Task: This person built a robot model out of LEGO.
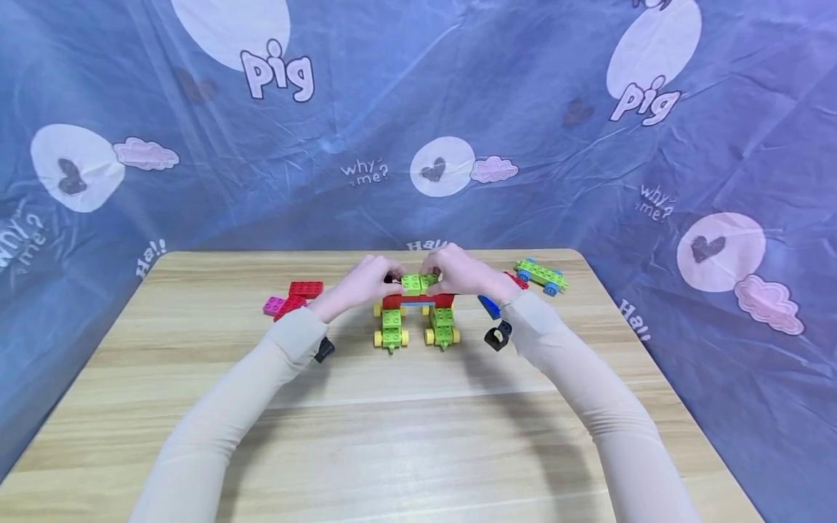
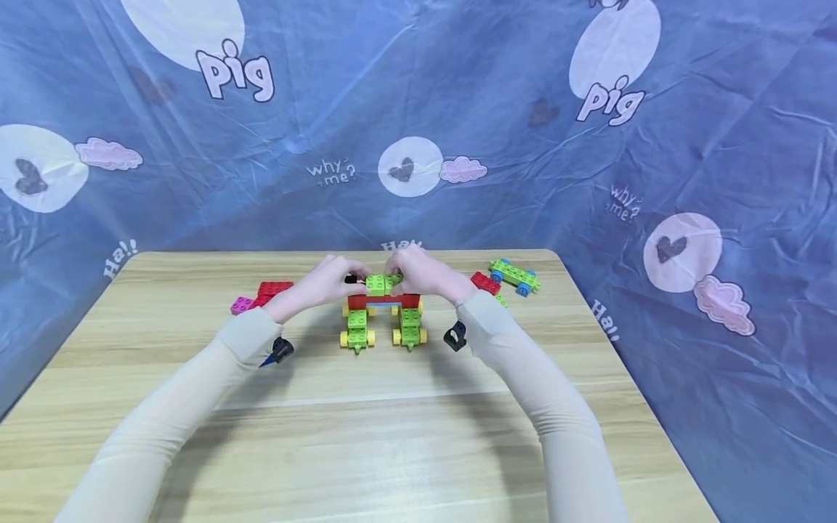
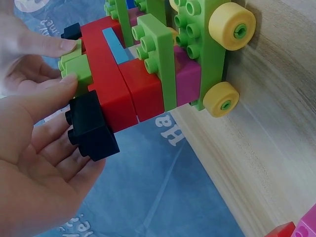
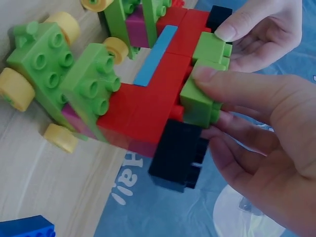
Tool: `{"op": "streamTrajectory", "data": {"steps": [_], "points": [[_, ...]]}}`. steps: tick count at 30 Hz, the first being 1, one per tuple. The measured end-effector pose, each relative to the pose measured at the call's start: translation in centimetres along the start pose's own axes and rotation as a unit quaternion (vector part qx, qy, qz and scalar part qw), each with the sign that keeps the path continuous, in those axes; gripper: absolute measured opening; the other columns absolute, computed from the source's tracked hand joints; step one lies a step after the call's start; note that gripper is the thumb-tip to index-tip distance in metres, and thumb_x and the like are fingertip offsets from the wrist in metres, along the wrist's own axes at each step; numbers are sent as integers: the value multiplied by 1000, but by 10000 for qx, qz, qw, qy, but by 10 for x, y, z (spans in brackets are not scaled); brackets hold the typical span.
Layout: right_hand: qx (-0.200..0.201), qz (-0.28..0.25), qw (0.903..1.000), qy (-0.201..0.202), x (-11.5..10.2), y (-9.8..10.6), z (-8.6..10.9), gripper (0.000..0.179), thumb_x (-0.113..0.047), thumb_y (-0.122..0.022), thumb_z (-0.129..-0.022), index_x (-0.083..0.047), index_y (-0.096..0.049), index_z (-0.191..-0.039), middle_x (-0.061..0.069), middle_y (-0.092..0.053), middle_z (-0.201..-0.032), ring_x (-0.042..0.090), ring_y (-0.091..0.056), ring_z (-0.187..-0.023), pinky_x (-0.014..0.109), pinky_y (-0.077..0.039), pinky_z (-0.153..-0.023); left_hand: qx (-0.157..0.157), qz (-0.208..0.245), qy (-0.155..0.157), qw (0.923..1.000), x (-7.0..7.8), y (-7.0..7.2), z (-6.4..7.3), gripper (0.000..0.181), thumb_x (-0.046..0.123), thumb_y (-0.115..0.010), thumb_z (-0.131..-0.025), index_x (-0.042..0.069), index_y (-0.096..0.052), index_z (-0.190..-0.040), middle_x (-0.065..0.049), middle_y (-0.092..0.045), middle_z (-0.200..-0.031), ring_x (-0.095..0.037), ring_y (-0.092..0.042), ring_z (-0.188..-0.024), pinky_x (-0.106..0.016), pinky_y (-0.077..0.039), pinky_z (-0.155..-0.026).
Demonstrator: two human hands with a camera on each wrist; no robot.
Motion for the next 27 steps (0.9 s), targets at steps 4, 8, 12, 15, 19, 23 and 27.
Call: {"op": "streamTrajectory", "data": {"steps": [4, 8, 12, 15, 19, 23, 27], "points": [[-79, 63, 9999, -41, -2, 0, -1, 19, -8, -85, -75, -3, -77, -92, 7, -74, -85, 14, -57, -69, 31, -50, -71, -39, 8, -1, 10000, 1, -1, -1, 32, 18, -72, -91, 0, -70, -117, -14, -75, -110, -25, -71, -98, -38, -57, -92], [-71, 168, 9995, -255, -7, -2, 0, 19, -5, -83, -76, -3, -77, -94, 8, -74, -90, 17, -63, -77, 35, -54, -81, -62, 63, 48, 10000, 0, -1, -1, 31, 18, -72, -91, 1, -71, -117, -13, -75, -109, -24, -71, -98, -38, -57, -91], [80, 452, 9987, -214, -12, -3, 1, 21, 0, -81, -76, -1, -76, -96, 12, -73, -95, 23, -68, -89, 36, -60, -83, -20, 31, 6, 10000, -1, 0, -2, 33, 17, -72, -90, 0, -70, -118, -15, -75, -112, -26, -71, -102, -39, -57, -94], [159, 579, 9982, -76, -14, -3, 1, 20, 0, -81, -75, 0, -75, -95, 13, -73, -93, 25, -69, -89, 35, -60, -82, -11, 18, -2, 10000, -2, 0, -2, 35, 17, -72, -90, -1, -68, -120, -16, -74, -114, -27, -71, -103, -39, -56, -96], [124, 371, 9992, -54, -12, -2, 1, 21, 0, -82, -75, -1, -76, -95, 12, -75, -93, 22, -69, -85, 35, -60, -79, -36, 2, 45, 10000, -3, 0, -2, 35, 18, -72, -91, 0, -68, -120, -15, -74, -113, -26, -71, -102, -39, -57, -95], [-9, 228, 9997, -99, -8, -3, -1, 16, -2, -83, -76, -4, -77, -91, 8, -75, -87, 16, -63, -74, 32, -57, -71, -9, -24, 16, 10000, -1, 1, -1, 34, 18, -72, -90, 0, -69, -119, -15, -74, -112, -26, -72, -101, -39, -57, -94], [-21, 230, 9996, -170, -6, -4, -2, 19, -2, -83, -75, -3, -77, -94, 9, -76, -91, 17, -66, -77, 32, -59, -73, -13, 18, 43, 10000, -1, 1, -1, 34, 17, -72, -90, 0, -69, -120, -16, -74, -112, -27, -72, -101, -39, -57, -93]]}}
Point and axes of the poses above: each hand's wrist, its own z-axis away from the middle knuckle, its own y-axis out of the back of the hand, x = y × z, the point moved 4 cm from there along -z, towards the middle knuckle
